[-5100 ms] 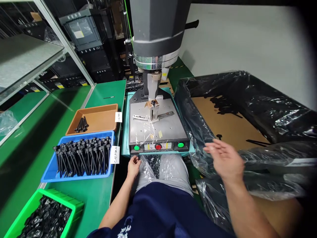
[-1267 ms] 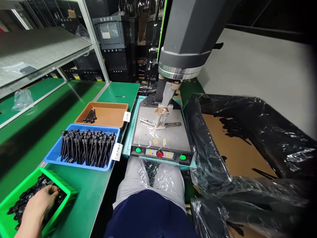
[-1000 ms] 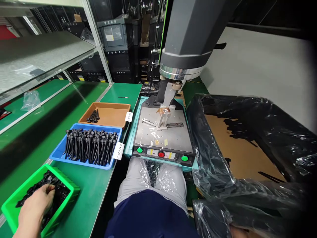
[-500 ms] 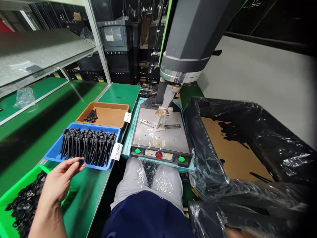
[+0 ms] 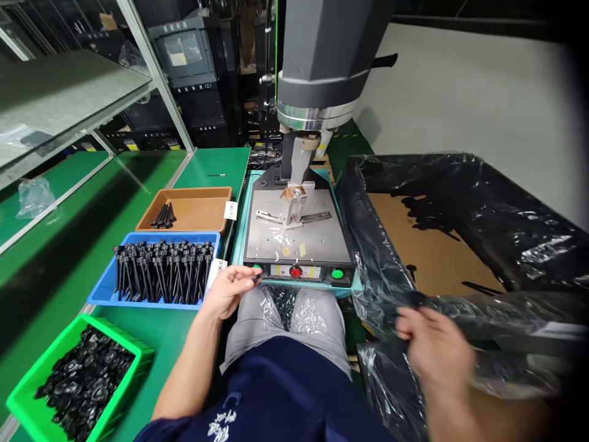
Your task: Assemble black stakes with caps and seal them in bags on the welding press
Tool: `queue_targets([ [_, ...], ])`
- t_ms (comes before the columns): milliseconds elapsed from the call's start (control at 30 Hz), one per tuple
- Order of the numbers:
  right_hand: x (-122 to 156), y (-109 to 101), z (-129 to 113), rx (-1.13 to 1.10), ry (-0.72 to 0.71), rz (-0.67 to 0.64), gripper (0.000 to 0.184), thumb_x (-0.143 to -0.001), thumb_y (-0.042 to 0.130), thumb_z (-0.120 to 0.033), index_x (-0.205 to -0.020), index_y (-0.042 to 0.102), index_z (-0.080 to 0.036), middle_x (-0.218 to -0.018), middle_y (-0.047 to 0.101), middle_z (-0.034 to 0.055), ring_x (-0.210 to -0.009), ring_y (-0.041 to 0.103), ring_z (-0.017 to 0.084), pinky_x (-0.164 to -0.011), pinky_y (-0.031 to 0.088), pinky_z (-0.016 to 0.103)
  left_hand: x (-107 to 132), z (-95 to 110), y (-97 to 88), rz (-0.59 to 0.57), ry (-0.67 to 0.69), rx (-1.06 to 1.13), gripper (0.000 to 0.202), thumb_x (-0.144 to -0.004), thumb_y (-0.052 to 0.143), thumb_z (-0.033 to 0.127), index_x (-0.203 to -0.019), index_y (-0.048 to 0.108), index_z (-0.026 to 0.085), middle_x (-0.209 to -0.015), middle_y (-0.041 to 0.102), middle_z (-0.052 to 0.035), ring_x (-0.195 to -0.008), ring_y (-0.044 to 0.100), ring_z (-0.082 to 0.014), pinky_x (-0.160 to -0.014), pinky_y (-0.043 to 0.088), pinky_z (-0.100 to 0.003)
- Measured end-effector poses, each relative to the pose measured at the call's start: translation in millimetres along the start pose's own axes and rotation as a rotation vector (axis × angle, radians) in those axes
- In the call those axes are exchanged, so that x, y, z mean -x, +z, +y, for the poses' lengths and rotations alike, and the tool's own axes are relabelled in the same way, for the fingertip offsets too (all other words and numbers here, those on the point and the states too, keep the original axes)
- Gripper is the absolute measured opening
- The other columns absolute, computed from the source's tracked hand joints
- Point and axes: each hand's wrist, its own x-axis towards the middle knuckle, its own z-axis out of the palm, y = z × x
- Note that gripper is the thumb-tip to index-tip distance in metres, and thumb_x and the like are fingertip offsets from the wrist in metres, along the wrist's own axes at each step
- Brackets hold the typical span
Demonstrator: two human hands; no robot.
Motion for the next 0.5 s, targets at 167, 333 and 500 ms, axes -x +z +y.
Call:
queue_targets([
  [167, 24, 93, 7, -0.007, -0.134, -0.516, 0.028, -0.082, 0.067, -0.049, -0.093, 0.068, -0.023, -0.078, 0.068, 0.0053, -0.063, 0.062, 0.019, -0.058, 0.054, 0.032, -17, -23, 46.8, -0.094, 0.121, 0.014, 0.037, -0.051, 0.091, 0.021, -0.082, 0.071, 0.016, -0.098, 0.077, -0.009, -0.094, 0.071, -0.0211, -0.097, 0.051, -0.042],
  [333, 31, 127, -5, 0.006, -0.212, -0.646, 0.026, -0.087, 0.062, -0.047, -0.093, 0.066, -0.022, -0.073, 0.064, 0.0029, -0.061, 0.058, 0.016, -0.054, 0.049, 0.028, -13, -33, 49.8, -0.105, 0.234, -0.111, 0.024, -0.062, 0.087, 0.024, -0.082, 0.075, 0.017, -0.103, 0.076, -0.0097, -0.098, 0.07, -0.0224, -0.093, 0.053, -0.04],
  [500, 29, 130, -3, -0.016, -0.185, -0.668, 0.025, -0.088, 0.061, -0.044, -0.091, 0.064, -0.02, -0.064, 0.057, -0.0006, -0.054, 0.052, 0.014, -0.051, 0.044, 0.026, -12, -37, 44.8, -0.124, 0.28, -0.194, 0.016, -0.069, 0.083, 0.026, -0.082, 0.078, 0.019, -0.105, 0.075, -0.0097, -0.101, 0.068, -0.0234, -0.093, 0.053, -0.04],
])
